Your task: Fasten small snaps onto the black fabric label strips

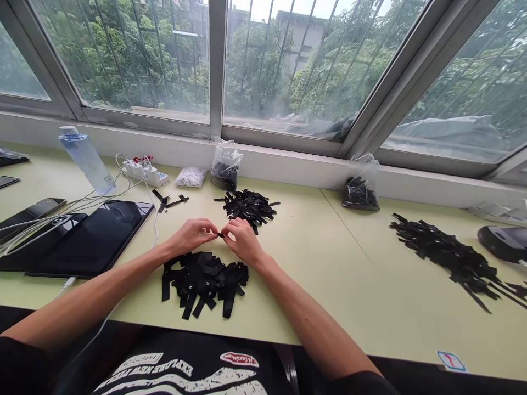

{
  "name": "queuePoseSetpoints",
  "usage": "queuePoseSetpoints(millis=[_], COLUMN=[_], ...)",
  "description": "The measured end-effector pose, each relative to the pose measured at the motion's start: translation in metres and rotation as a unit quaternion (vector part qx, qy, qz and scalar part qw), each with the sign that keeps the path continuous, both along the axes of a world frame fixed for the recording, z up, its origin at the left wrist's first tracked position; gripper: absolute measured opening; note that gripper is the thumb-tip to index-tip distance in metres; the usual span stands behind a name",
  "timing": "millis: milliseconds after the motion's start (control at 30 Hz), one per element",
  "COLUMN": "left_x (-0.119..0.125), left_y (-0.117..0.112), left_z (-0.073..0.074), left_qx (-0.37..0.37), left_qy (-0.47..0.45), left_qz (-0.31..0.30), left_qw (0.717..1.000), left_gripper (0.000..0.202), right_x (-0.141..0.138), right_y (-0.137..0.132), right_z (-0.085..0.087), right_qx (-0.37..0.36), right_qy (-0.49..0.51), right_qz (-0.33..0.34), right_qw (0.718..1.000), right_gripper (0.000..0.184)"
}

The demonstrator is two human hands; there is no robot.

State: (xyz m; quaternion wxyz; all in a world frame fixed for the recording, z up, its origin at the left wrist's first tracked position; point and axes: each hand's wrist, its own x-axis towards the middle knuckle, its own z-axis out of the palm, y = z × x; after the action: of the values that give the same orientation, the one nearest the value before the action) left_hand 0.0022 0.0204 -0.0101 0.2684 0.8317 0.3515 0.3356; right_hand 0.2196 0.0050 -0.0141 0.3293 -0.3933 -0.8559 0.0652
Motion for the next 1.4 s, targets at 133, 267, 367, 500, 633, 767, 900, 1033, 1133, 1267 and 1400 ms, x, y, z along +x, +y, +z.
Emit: queuePoseSetpoints(millis=[133, 267, 367, 500, 633, 767, 900, 1033, 1133, 1267, 1400], left_x=[0.0, 0.0, 0.0, -0.001, -0.005, -0.009, -0.01, -0.004, 0.003, 0.006, 0.005], left_y=[0.0, 0.001, 0.002, 0.004, 0.009, 0.013, 0.009, -0.001, -0.007, -0.008, -0.008], left_z=[0.001, 0.001, 0.002, 0.003, 0.002, 0.005, 0.015, 0.021, 0.019, 0.014, 0.013], left_qx=[0.003, 0.008, 0.016, 0.029, 0.037, 0.068, 0.154, 0.194, 0.15, 0.084, 0.043], left_qy=[-0.01, -0.019, -0.024, -0.03, -0.05, -0.094, -0.129, -0.116, -0.107, -0.117, -0.136], left_qz=[-0.008, -0.01, 0.007, 0.043, 0.093, 0.133, 0.12, 0.031, 0.007, -0.003, 0.004], left_qw=[1.0, 1.0, 1.0, 0.998, 0.994, 0.984, 0.972, 0.974, 0.983, 0.99, 0.99], left_gripper=[0.018, 0.016, 0.015, 0.014, 0.016, 0.019, 0.015, 0.007, 0.006, 0.008, 0.012], right_x=[0.0, 0.001, 0.002, 0.004, 0.005, 0.006, 0.005, 0.002, -0.002, -0.006, -0.007], right_y=[-0.002, -0.003, -0.005, -0.007, -0.006, -0.002, -0.001, -0.004, -0.008, -0.012, -0.012], right_z=[0.002, 0.005, 0.008, 0.012, 0.013, 0.011, 0.01, 0.012, 0.015, 0.016, 0.016], right_qx=[-0.016, -0.049, -0.081, -0.133, -0.181, -0.237, -0.276, -0.292, -0.286, -0.267, -0.249], right_qy=[0.03, 0.075, 0.116, 0.155, 0.199, 0.246, 0.296, 0.328, 0.34, 0.337, 0.332], right_qz=[-0.005, -0.016, -0.022, -0.032, -0.037, -0.033, -0.032, -0.022, -0.002, 0.01, 0.012], right_qw=[0.999, 0.996, 0.99, 0.978, 0.962, 0.939, 0.914, 0.898, 0.896, 0.903, 0.91], right_gripper=[0.008, 0.009, 0.009, 0.012, 0.017, 0.022, 0.025, 0.027, 0.028, 0.032, 0.032])
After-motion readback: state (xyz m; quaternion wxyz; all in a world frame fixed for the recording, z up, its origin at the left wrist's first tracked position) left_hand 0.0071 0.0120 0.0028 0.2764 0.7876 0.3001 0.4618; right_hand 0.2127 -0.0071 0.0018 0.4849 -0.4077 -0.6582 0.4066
